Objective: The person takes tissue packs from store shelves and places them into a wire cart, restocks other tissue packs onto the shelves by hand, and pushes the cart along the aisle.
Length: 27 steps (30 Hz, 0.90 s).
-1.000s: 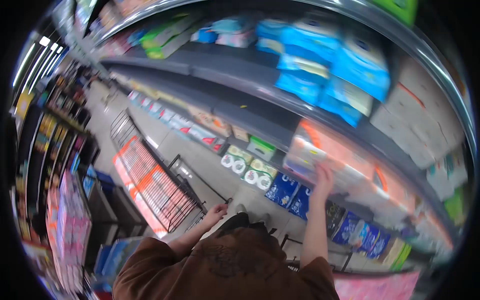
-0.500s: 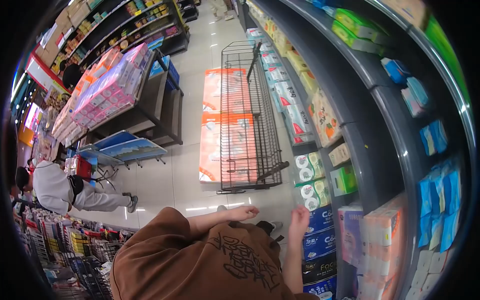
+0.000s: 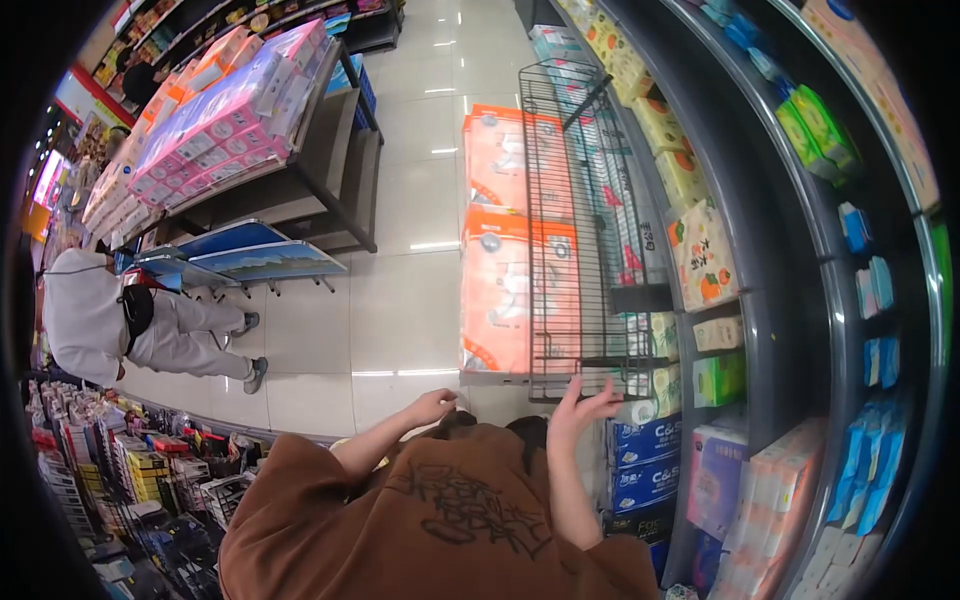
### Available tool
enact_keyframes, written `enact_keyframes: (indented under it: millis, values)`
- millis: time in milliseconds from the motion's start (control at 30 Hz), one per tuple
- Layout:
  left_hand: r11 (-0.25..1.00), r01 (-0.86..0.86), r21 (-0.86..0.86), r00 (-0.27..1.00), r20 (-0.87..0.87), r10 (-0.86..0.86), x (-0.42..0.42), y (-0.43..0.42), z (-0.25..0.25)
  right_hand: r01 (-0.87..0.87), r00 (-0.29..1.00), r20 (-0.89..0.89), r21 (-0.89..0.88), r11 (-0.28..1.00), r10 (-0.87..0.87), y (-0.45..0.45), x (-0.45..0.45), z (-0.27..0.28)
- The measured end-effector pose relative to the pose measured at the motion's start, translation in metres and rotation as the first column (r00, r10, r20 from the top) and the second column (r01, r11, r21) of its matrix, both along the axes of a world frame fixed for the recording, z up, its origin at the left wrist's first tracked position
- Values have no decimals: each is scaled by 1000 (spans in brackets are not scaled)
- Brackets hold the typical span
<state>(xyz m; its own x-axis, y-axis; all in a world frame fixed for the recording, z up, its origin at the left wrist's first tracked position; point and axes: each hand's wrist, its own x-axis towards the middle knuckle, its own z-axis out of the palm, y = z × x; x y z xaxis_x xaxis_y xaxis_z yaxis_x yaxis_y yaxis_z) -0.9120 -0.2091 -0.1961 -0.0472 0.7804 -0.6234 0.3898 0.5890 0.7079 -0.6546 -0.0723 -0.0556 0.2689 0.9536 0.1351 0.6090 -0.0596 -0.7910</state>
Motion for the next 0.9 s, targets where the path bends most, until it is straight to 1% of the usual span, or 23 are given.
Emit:
enact_keyframes:
  millis: [33,67,100,133,167,200,233,267,300,367,400,433,467,500,567,600,667,767,867,900]
  values:
    - [996,-73,44,997,-3,73,-13,-8,-8,70,997,17,-7,998,-70,8,-12,0]
    - [992,-128,-3,992,2,128,-26,-17,-16,140,990,37,-15,990,-139,12,-21,-2]
    - [982,-183,-51,983,8,183,-35,-21,-12,164,986,13,74,984,-165,16,-24,-8]
    - [966,-239,-98,970,15,242,-40,-23,-11,174,984,15,109,979,-176,24,-22,-16]
    - [950,-289,-117,956,15,293,-45,-26,-17,182,982,19,144,973,-187,34,-17,-25]
    - [938,-322,-127,942,51,331,-45,-25,-25,193,980,19,175,965,-199,43,-12,-35]
    - [926,-352,-137,927,82,365,-46,-23,-32,256,964,25,205,945,-266,58,-9,-43]
    - [914,-379,-142,912,109,395,-49,-19,-38,264,957,63,214,941,-283,69,-3,-50]
    - [911,-365,-192,910,134,393,-48,-4,-27,276,948,95,225,935,-302,82,-2,-46]
    - [942,-285,-178,944,122,308,-43,29,-33,305,922,180,211,929,-343,108,1,-31]
    - [955,-243,-168,958,113,263,-39,51,-34,325,924,140,206,923,-357,126,3,-22]
    - [955,-235,-183,960,112,258,-33,77,-21,352,922,98,194,916,-375,142,5,-15]
    - [972,-197,-125,973,98,210,-30,97,-31,383,915,58,176,907,-398,152,7,-12]
    - [986,-156,-67,984,78,161,-24,118,-44,374,913,87,217,902,-399,168,22,-25]
    - [994,-111,-6,988,104,111,-13,168,-35,373,905,114,257,892,-411,196,32,-23]
    - [998,-63,19,996,63,62,-10,192,-25,371,899,129,279,886,-417,210,38,-22]
    - [997,34,64,999,-15,-33,-4,239,-2,348,925,58,264,899,-375,238,56,-28]
    - [998,42,-45,997,61,-39,6,293,10,324,942,-10,297,898,-336,275,78,-32]
    - [970,-57,-235,972,209,108,35,340,38,293,952,-6,317,902,-307,304,89,-30]
    - [960,-68,-272,943,298,151,43,355,44,270,957,12,318,909,-289,311,93,-30]
